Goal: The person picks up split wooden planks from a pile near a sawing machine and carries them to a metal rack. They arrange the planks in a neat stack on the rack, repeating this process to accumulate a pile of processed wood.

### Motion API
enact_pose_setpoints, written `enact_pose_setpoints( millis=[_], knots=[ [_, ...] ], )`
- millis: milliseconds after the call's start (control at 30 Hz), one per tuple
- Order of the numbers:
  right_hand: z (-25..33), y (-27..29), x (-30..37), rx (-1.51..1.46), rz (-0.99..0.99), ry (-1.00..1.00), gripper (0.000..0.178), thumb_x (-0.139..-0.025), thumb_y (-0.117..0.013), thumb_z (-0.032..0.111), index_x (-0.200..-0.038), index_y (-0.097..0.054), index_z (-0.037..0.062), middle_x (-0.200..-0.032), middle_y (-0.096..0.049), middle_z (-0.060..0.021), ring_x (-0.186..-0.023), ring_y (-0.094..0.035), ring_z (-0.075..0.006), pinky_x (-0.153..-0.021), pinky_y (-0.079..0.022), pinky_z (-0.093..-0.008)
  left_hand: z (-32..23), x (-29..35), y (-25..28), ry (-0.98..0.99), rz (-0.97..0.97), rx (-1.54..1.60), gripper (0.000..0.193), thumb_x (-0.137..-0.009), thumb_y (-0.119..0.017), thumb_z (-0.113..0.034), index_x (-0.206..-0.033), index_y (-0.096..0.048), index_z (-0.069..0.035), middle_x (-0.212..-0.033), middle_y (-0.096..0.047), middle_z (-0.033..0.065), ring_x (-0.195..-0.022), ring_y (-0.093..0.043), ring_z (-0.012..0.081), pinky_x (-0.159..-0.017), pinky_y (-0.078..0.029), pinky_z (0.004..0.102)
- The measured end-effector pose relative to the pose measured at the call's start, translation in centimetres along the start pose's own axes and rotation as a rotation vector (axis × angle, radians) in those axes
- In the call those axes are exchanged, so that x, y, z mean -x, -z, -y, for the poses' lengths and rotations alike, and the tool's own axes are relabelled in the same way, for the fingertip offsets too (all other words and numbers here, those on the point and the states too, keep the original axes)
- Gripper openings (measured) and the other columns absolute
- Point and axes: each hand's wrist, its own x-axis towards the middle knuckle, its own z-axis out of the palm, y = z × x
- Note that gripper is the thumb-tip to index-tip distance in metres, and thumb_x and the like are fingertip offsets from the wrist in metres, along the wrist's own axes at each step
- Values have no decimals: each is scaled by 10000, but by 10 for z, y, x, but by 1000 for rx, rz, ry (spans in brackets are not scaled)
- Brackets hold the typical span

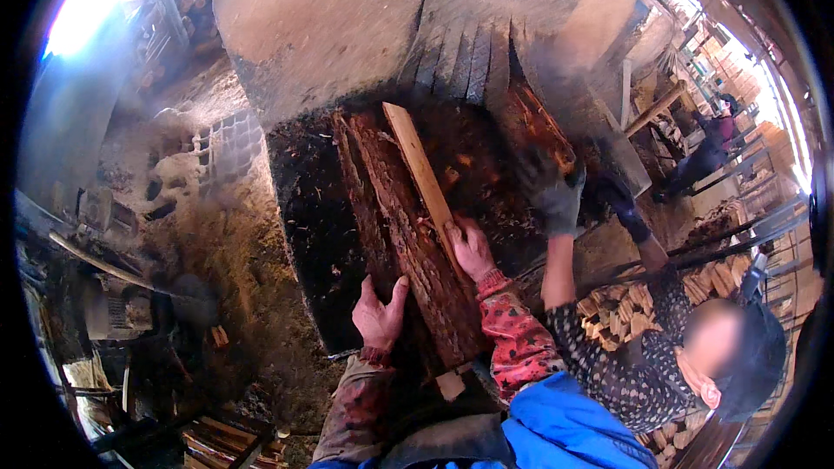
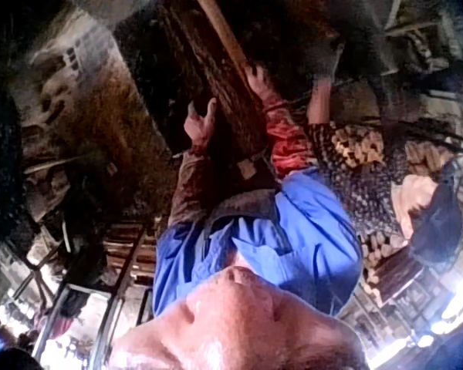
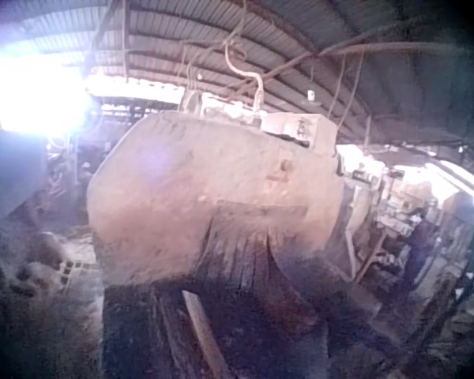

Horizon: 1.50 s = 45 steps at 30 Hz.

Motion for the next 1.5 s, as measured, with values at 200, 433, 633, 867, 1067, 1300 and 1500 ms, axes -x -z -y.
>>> enact_pose_setpoints(
  millis=[200,433,633,867,1067,1300,1500],
  knots=[
    [12,3,-2,89,-18,63,367,-935,-569,311,-1091,-602,-20,-1027,-581,-230,-962,-562,-388,-824,-471,-434,1,0,0,15,-18,-103,681,-788,-674,-558,-1187,-571,-15,-885,-679,216,-835,-662,386,-719,-518,435],
    [66,39,51,203,142,91,486,-891,-631,296,-1201,-543,-67,-1219,-510,-268,-1075,-529,-410,-910,-454,-434,-1,0,4,57,4,-73,687,-799,-656,-574,-1210,-567,-31,-915,-681,214,-855,-665,378,-732,-520,429],
    [103,49,103,384,207,48,622,-850,-672,319,-1263,-484,-106,-1319,-444,-290,-1224,-440,-423,-1034,-378,-445,1,-1,-1,7,-32,-20,708,-784,-675,-578,-1219,-560,-32,-937,-688,192,-872,-669,364,-742,-523,419],
    [109,46,107,409,165,67,604,-806,-714,251,-1257,-500,-89,-1316,-452,-266,-1236,-435,-410,-1055,-364,-440,-6,2,2,55,-14,-71,823,-698,-740,-606,-1231,-543,-11,-990,-682,201,-938,-655,371,-785,-516,421],
    [98,42,110,404,87,134,590,-820,-696,286,-1227,-508,-98,-1279,-460,-255,-1188,-452,-413,-1017,-388,-453,-9,2,2,49,8,-89,881,-661,-759,-619,-1225,-537,20,-996,-678,216,-942,-655,371,-793,-515,419],
    [102,43,110,386,94,111,594,-810,-710,289,-1221,-517,-94,-1277,-450,-240,-1165,-466,-400,-1011,-396,-445,-3,1,0,77,-5,-156,908,-641,-759,-634,-1225,-539,25,-992,-675,231,-947,-654,378,-806,-514,420],
    [105,45,111,311,75,111,587,-803,-726,263,-1218,-520,-97,-1247,-466,-231,-1163,-467,-397,-1000,-406,-433,-2,0,-2,83,-2,-63,885,-651,-760,-615,-1221,-539,24,-988,-675,232,-943,-652,382,-802,-514,421]
  ],
)
